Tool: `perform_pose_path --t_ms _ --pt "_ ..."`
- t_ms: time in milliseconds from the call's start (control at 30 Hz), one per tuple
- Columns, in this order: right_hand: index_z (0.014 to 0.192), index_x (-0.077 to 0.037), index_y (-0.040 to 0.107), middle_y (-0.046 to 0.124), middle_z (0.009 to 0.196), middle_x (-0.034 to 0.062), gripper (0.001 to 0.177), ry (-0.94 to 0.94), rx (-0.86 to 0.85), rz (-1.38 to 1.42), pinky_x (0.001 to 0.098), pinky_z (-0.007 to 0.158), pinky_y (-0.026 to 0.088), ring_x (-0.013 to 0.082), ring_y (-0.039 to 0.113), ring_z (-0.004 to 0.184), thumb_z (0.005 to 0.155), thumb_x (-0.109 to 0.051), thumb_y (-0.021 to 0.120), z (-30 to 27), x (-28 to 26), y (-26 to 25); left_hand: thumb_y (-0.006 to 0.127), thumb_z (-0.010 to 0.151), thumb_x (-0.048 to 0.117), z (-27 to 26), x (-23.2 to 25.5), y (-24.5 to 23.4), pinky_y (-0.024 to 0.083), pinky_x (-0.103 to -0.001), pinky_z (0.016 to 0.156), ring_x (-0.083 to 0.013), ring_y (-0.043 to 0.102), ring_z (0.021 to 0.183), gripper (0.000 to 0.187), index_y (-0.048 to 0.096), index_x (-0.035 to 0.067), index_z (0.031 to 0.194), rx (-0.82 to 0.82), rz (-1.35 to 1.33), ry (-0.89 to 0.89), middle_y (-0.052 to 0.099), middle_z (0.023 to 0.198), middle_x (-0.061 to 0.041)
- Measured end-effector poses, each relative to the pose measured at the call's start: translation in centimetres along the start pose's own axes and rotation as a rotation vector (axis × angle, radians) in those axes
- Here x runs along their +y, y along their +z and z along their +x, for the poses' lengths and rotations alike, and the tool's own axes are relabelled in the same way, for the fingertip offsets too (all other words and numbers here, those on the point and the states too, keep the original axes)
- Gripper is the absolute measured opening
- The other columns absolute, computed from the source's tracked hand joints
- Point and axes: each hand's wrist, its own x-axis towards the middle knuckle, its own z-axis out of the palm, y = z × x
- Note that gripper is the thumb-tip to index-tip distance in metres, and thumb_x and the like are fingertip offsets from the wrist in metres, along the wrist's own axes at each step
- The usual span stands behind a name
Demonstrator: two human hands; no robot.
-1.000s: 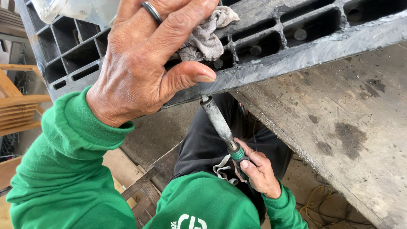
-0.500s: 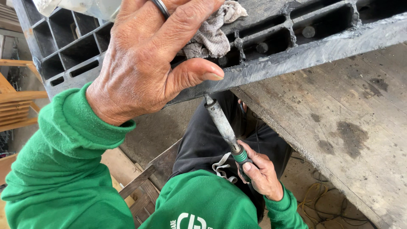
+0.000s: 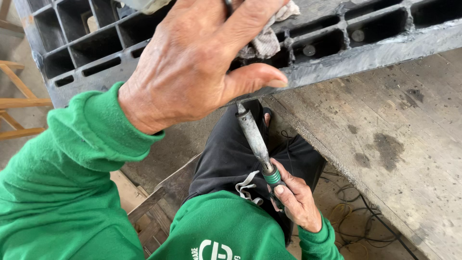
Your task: The person repairs a plastic pallet by heating the edges with a tool and smoothing the plastic with a cloth and their hands.
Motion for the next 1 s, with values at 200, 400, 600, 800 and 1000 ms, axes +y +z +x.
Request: perform_pose_path --t_ms 200,400,600,800,1000 --pt "0.154 0.005 0.044 0.066 0.088 0.0056 0.060 0.022 0.080 -0.059 0.0279 0.066 0.050 0.0114 0.059 0.073 0.100 -0.020 0.055 -0.6 -0.8 1.9 0.077 0.105 0.043 0.1 0.4 0.0 0.049 -0.044 0.097 -0.0350 0.057 0.115 0.071 0.043 0.005 0.153 0.030 -0.031 -0.011 0.057 0.127 -0.017" --pt "0.154 0.006 0.041 0.064 0.087 0.0066 0.060 0.075 0.100 0.031 0.0265 0.054 0.052 0.0100 0.059 0.061 0.100 -0.018 0.055 -0.8 -1.3 3.0 0.077 0.103 0.040 -0.1 0.3 0.3 0.048 -0.044 0.099 -0.0343 0.056 0.119 0.067 0.046 0.006 0.151 0.076 -0.027 0.023 0.056 0.133 -0.015" --pt "0.153 0.003 0.042 0.065 0.088 0.0056 0.059 0.093 0.131 0.009 0.0254 0.053 0.051 0.0093 0.058 0.062 0.099 -0.016 0.055 -0.9 -1.5 3.7 0.079 0.101 0.041 0.0 0.3 0.3 0.048 -0.046 0.100 -0.0340 0.056 0.117 0.068 0.047 0.006 0.150 0.095 0.003 0.021 0.056 0.132 -0.015" --pt "0.156 0.004 0.044 0.065 0.093 0.0043 0.056 -0.013 0.168 -0.081 0.0245 0.065 0.049 0.0088 0.056 0.073 0.104 -0.014 0.054 -1.3 -0.8 4.8 0.080 0.098 0.041 -0.5 1.9 -0.6 0.048 -0.048 0.095 -0.0343 0.055 0.118 0.070 0.051 0.003 0.149 0.084 0.100 -0.037 0.054 0.130 -0.018" --pt "0.153 0.005 0.045 0.065 0.086 0.0050 0.057 0.029 0.225 0.101 0.0241 0.052 0.048 0.0075 0.054 0.060 0.102 -0.018 0.055 -1.6 -0.5 5.9 0.080 0.092 0.037 -4.1 4.7 -2.6 0.048 -0.045 0.101 -0.0335 0.052 0.123 0.061 0.060 0.003 0.139 0.060 0.219 -0.103 0.050 0.134 -0.015"
